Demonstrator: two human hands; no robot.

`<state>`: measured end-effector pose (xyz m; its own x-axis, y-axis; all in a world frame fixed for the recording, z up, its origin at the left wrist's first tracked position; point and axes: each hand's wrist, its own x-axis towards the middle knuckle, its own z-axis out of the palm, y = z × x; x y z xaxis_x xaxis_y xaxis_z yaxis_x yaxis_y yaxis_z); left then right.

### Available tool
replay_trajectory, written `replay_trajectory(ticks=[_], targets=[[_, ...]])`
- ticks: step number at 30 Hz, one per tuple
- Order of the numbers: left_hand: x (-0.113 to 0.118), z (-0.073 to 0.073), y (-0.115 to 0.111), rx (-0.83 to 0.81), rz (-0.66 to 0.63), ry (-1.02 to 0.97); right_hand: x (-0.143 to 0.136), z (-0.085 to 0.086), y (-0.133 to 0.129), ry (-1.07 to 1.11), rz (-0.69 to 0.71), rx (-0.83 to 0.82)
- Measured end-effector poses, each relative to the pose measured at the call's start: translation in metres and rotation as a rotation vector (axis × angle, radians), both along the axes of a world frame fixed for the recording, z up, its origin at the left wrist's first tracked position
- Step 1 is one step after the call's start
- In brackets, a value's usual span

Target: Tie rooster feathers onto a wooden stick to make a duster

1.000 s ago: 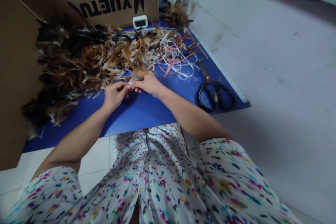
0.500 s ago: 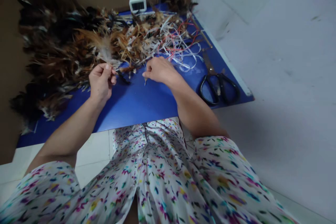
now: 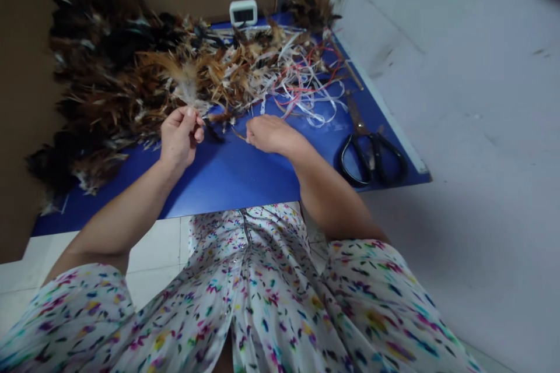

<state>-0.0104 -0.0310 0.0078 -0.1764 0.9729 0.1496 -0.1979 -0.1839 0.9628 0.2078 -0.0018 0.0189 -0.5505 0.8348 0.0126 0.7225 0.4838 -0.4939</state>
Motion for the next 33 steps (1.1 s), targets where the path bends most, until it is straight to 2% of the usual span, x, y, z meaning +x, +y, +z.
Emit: replay_trajectory(ticks=[4,8,10,14,18,23,29,33], targets=[[0.001,0.002,-0.002,-0.043,-0.04,-0.026,0.003,0.005,0.002,0.181,-0.021,-0.068],[0.004,0.005,-0.007,-0.067,-0.126,-0.059,0.002,0.015,0.002,0.576,-0.14,-0.276],[0.006,0.006,-0.009,-0.084,-0.156,-0.061,0.0,0.016,0.002,0.764,-0.191,-0.327],[0.008,0.005,-0.013,-0.089,-0.228,-0.069,-0.008,0.013,0.001,0.98,-0.236,-0.445],[0.009,0.002,-0.015,-0.065,-0.306,-0.067,-0.017,0.008,-0.003,1.091,-0.203,-0.552],[0.011,0.002,-0.017,-0.07,-0.36,-0.055,-0.027,0.005,-0.009,1.151,-0.153,-0.605],[0.012,0.003,-0.018,-0.114,-0.37,-0.034,-0.03,0.006,-0.012,1.17,-0.138,-0.609],[0.013,0.005,-0.02,-0.175,-0.396,-0.078,-0.031,0.008,-0.013,1.174,-0.131,-0.54]])
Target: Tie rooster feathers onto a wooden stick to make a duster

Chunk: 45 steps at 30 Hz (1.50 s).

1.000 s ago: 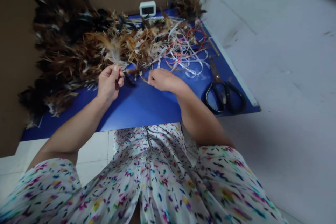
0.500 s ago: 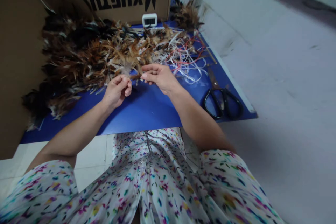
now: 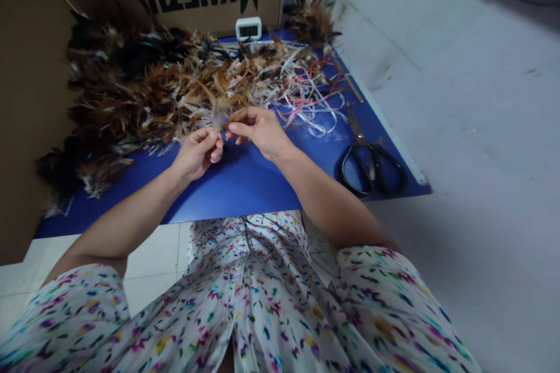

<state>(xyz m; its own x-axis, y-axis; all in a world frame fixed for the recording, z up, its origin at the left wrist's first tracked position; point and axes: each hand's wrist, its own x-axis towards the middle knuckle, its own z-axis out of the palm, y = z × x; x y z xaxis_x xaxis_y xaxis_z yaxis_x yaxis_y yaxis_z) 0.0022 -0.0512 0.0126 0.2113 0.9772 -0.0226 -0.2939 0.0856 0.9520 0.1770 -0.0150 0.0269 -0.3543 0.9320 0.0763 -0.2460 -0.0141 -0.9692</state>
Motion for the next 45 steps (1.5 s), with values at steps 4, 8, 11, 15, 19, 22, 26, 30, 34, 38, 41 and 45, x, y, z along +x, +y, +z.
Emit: replay_trajectory(ticks=[4,8,11,15,19,22,26,30,34,38,41,45], targets=[[0.001,0.001,-0.002,-0.067,-0.046,-0.066,-0.002,-0.002,0.0,0.028,-0.004,0.096],[0.002,0.001,-0.003,-0.106,-0.074,-0.141,-0.005,-0.007,0.002,0.061,-0.024,0.177],[0.002,0.002,-0.004,-0.122,-0.096,-0.172,-0.005,-0.011,0.004,0.061,-0.031,0.221],[0.002,0.002,-0.004,-0.141,-0.096,-0.185,-0.005,-0.011,0.003,0.04,-0.044,0.245],[0.002,0.001,-0.003,-0.162,-0.09,-0.174,-0.005,-0.01,0.003,0.063,-0.049,0.261],[0.003,0.001,-0.003,-0.179,-0.08,-0.155,-0.005,-0.01,0.003,0.061,-0.049,0.266],[0.003,0.001,-0.003,-0.193,-0.059,-0.134,-0.004,-0.011,0.002,0.023,-0.041,0.262],[0.001,-0.001,-0.002,-0.18,-0.079,-0.154,-0.003,-0.011,0.002,-0.029,-0.053,0.292],[0.0,-0.003,-0.001,-0.166,-0.097,-0.157,-0.001,-0.011,0.002,-0.082,-0.083,0.368],[-0.001,-0.002,-0.001,-0.158,-0.094,-0.139,-0.001,-0.01,0.002,-0.138,-0.103,0.43],[-0.001,-0.001,-0.001,-0.135,-0.089,-0.132,-0.002,-0.012,0.002,-0.117,-0.084,0.413],[-0.001,0.0,-0.001,-0.112,-0.042,-0.092,-0.002,-0.015,0.006,-0.034,-0.067,0.32]])
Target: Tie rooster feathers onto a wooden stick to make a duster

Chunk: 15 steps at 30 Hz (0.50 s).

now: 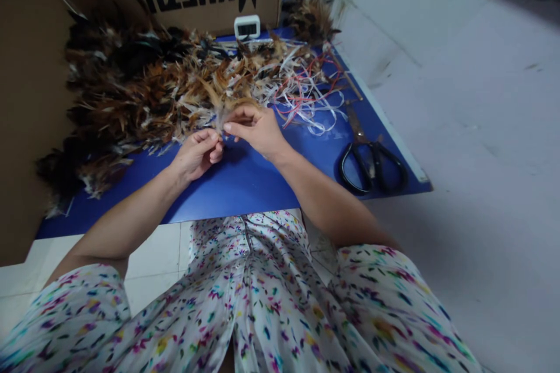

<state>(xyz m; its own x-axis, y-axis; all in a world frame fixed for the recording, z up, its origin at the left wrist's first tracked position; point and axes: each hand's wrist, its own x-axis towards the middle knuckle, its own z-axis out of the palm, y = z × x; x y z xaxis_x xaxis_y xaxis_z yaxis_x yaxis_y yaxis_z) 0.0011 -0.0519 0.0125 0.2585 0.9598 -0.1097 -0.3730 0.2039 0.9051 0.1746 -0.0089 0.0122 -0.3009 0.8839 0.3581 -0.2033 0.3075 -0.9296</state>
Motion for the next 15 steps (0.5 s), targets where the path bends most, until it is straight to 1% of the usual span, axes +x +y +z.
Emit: replay_trajectory(ticks=[3,6,9,12,15], targets=[[-0.001,0.003,0.001,0.027,0.039,0.006,0.005,-0.003,0.009,0.037,-0.047,-0.067],[-0.004,0.01,0.003,0.075,0.103,-0.033,0.011,-0.008,0.019,-0.041,-0.151,-0.064],[-0.008,0.017,0.007,0.089,0.195,-0.041,0.012,-0.012,0.022,-0.272,-0.259,0.073],[-0.012,0.019,0.011,0.082,0.281,-0.03,0.007,-0.015,0.019,-0.55,-0.276,0.228],[-0.015,0.016,0.015,0.08,0.313,-0.037,0.001,-0.019,0.018,-0.752,-0.289,0.35]])
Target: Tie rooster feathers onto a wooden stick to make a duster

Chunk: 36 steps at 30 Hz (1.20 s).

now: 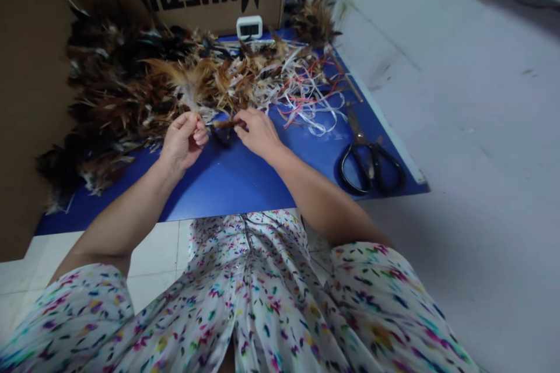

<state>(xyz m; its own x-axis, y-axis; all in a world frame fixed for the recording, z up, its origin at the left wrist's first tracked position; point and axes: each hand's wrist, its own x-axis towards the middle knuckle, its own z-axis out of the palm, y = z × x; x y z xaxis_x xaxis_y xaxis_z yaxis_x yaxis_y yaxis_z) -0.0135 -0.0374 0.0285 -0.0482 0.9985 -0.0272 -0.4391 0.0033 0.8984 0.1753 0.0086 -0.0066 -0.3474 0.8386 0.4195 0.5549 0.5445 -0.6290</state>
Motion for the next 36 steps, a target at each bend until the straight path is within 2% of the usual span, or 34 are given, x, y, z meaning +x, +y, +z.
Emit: replay_trajectory(ticks=[5,10,13,16,20,23,30,36], targets=[[0.0,-0.006,0.002,-0.001,-0.004,0.0,-0.012,-0.006,0.008,-0.245,-0.053,0.123],[0.001,-0.007,0.001,0.005,-0.015,0.016,-0.022,-0.008,0.009,-0.361,-0.058,0.116],[0.001,-0.007,0.0,0.018,-0.033,0.007,-0.02,-0.005,0.011,-0.218,-0.059,0.077],[0.001,-0.007,0.001,0.017,-0.031,-0.001,-0.012,-0.001,0.017,0.078,-0.073,-0.026],[0.001,-0.008,0.001,-0.002,-0.025,0.008,0.001,0.007,0.022,0.578,-0.014,-0.314],[0.002,-0.009,0.0,-0.002,-0.037,0.012,0.006,0.017,0.017,0.811,0.058,-0.522],[0.005,-0.009,-0.003,-0.041,-0.026,0.063,0.003,0.031,0.001,0.92,0.181,-0.748],[0.007,-0.014,-0.005,-0.047,-0.111,0.092,-0.001,0.028,-0.001,0.918,0.213,-0.778]])
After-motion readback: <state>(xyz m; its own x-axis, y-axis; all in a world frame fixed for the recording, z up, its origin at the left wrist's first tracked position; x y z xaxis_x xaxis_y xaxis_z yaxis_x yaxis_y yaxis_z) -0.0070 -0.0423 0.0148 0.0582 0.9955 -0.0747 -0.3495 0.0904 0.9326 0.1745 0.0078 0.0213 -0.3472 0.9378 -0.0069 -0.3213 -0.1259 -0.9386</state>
